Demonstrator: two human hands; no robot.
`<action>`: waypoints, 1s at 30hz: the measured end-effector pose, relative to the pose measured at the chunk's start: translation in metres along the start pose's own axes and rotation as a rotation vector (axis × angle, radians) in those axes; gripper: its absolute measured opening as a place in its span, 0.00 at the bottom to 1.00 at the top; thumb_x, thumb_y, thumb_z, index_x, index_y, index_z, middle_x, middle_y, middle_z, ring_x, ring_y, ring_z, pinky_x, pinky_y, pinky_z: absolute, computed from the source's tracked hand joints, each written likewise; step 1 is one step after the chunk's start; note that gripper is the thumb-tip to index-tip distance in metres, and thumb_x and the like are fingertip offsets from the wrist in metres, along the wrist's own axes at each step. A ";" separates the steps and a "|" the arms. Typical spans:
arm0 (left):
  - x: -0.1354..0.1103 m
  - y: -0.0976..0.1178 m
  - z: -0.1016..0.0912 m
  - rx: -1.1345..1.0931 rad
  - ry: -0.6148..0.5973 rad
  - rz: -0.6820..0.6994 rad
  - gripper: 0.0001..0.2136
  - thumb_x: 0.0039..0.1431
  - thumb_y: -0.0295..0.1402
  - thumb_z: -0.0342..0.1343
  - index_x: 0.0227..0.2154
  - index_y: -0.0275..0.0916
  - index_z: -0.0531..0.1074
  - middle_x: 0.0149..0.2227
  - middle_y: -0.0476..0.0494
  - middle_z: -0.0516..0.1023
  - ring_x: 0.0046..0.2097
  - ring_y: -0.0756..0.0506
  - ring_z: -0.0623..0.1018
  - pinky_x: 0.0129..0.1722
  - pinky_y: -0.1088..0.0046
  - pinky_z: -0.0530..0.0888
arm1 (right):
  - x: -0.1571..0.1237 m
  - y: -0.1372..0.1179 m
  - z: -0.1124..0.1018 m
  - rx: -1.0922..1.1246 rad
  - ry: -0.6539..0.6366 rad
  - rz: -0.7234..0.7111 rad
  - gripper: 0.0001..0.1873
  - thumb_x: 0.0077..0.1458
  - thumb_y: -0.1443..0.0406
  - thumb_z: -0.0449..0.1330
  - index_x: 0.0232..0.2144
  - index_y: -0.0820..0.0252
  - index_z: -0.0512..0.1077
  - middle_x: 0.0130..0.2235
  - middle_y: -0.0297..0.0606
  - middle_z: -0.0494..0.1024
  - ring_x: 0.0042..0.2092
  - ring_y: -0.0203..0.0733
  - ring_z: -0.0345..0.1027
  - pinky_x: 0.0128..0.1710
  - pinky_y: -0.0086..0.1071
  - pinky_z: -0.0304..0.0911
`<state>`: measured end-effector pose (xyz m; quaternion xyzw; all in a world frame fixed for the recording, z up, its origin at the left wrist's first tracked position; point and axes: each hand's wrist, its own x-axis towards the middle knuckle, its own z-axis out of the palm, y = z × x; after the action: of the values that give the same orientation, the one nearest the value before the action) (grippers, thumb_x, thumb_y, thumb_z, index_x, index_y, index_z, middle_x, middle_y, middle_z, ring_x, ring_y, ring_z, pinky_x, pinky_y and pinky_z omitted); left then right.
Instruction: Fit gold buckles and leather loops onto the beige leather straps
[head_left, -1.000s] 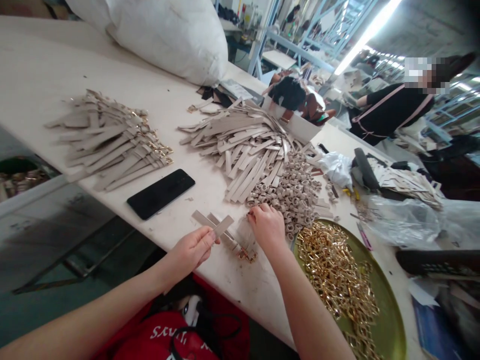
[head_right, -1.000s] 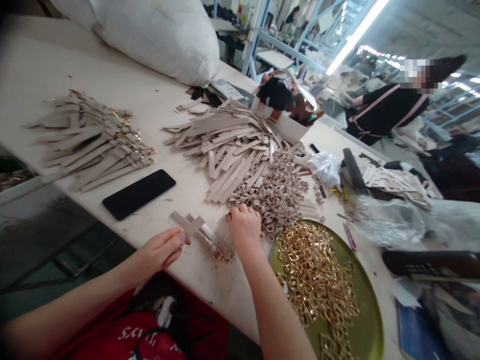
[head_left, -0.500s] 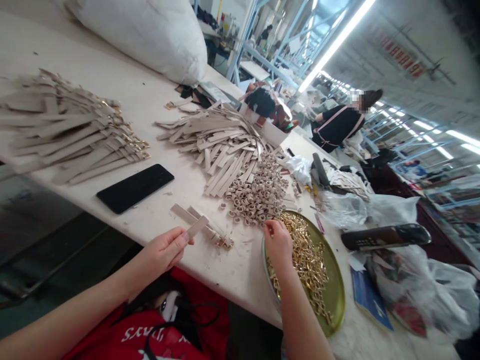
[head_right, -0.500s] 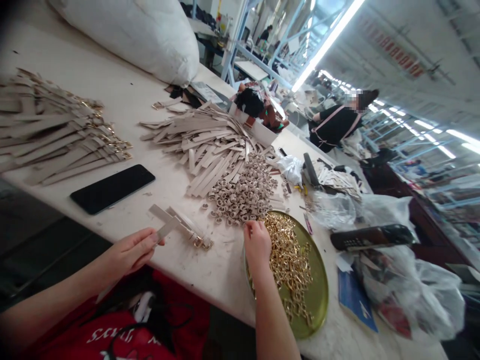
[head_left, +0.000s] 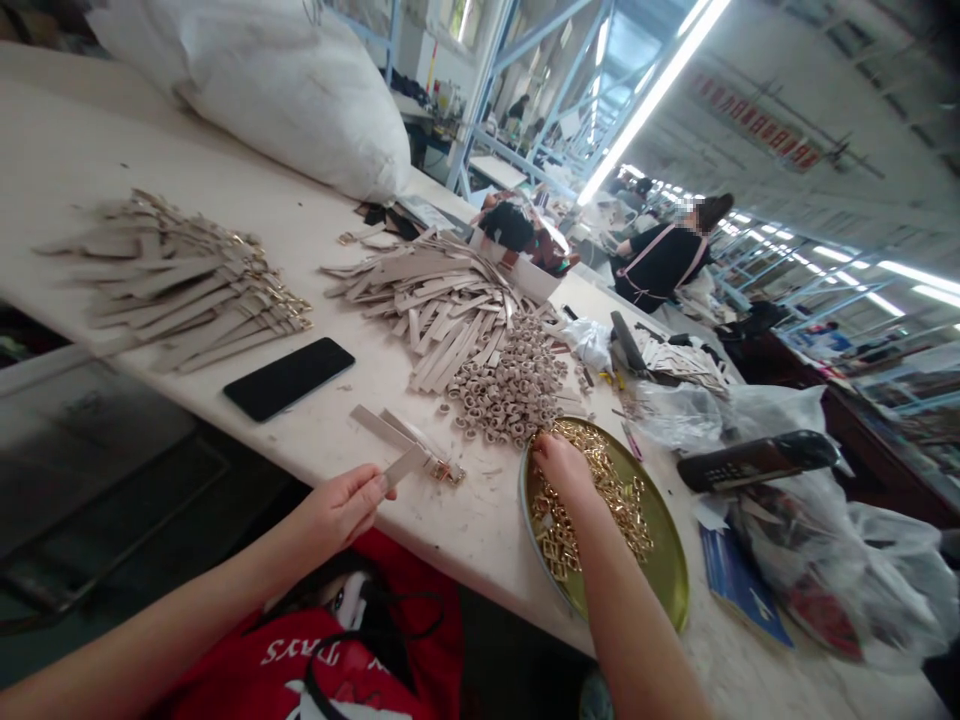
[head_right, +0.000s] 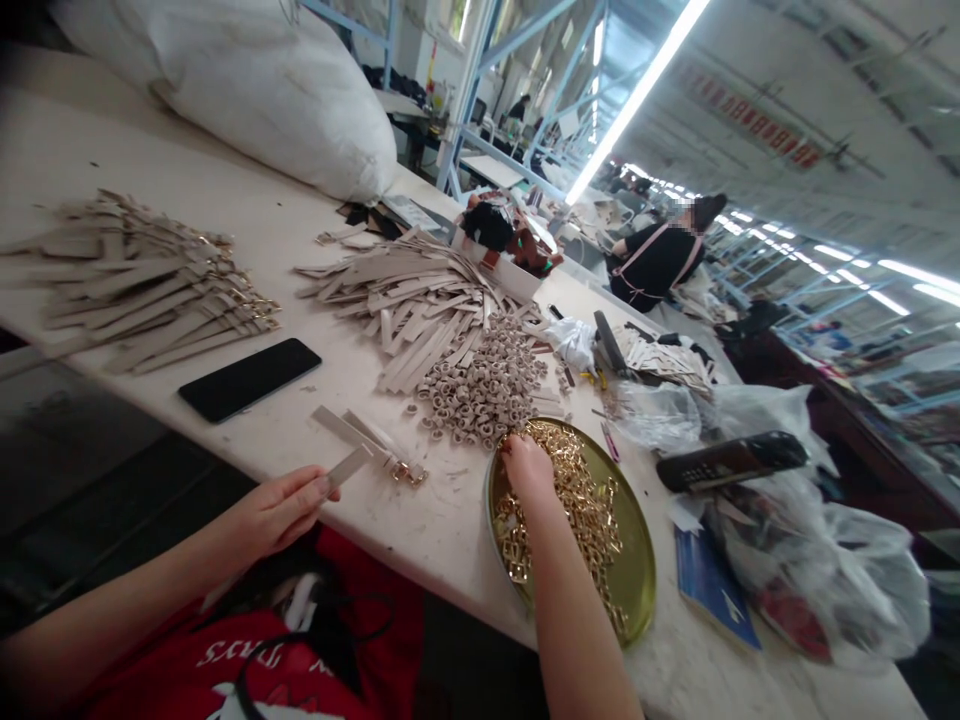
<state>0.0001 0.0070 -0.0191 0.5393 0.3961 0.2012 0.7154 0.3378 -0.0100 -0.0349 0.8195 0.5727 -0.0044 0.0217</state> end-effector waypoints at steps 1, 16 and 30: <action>-0.001 -0.001 0.001 0.003 -0.009 0.001 0.18 0.51 0.51 0.44 0.27 0.38 0.60 0.11 0.62 0.47 0.14 0.56 0.49 0.13 0.82 0.44 | 0.003 0.003 0.000 0.003 -0.019 -0.005 0.04 0.49 0.68 0.56 0.30 0.59 0.71 0.33 0.38 0.72 0.35 0.38 0.66 0.32 0.27 0.53; -0.011 -0.003 0.012 0.081 -0.038 0.096 0.16 0.53 0.46 0.43 0.26 0.38 0.62 0.14 0.60 0.49 0.16 0.55 0.52 0.15 0.80 0.49 | -0.021 -0.010 -0.008 0.015 0.078 -0.012 0.05 0.50 0.69 0.53 0.29 0.62 0.69 0.30 0.40 0.74 0.32 0.39 0.67 0.31 0.28 0.55; 0.017 0.036 0.027 0.356 0.001 0.332 0.11 0.54 0.38 0.48 0.30 0.35 0.68 0.24 0.52 0.67 0.27 0.51 0.65 0.25 0.79 0.60 | -0.088 -0.130 -0.052 1.210 -0.018 -0.339 0.04 0.52 0.64 0.54 0.32 0.57 0.66 0.28 0.32 0.70 0.29 0.35 0.64 0.30 0.30 0.62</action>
<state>0.0365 0.0148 0.0115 0.7144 0.3315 0.2435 0.5661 0.1849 -0.0456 0.0162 0.5843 0.5906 -0.3379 -0.4423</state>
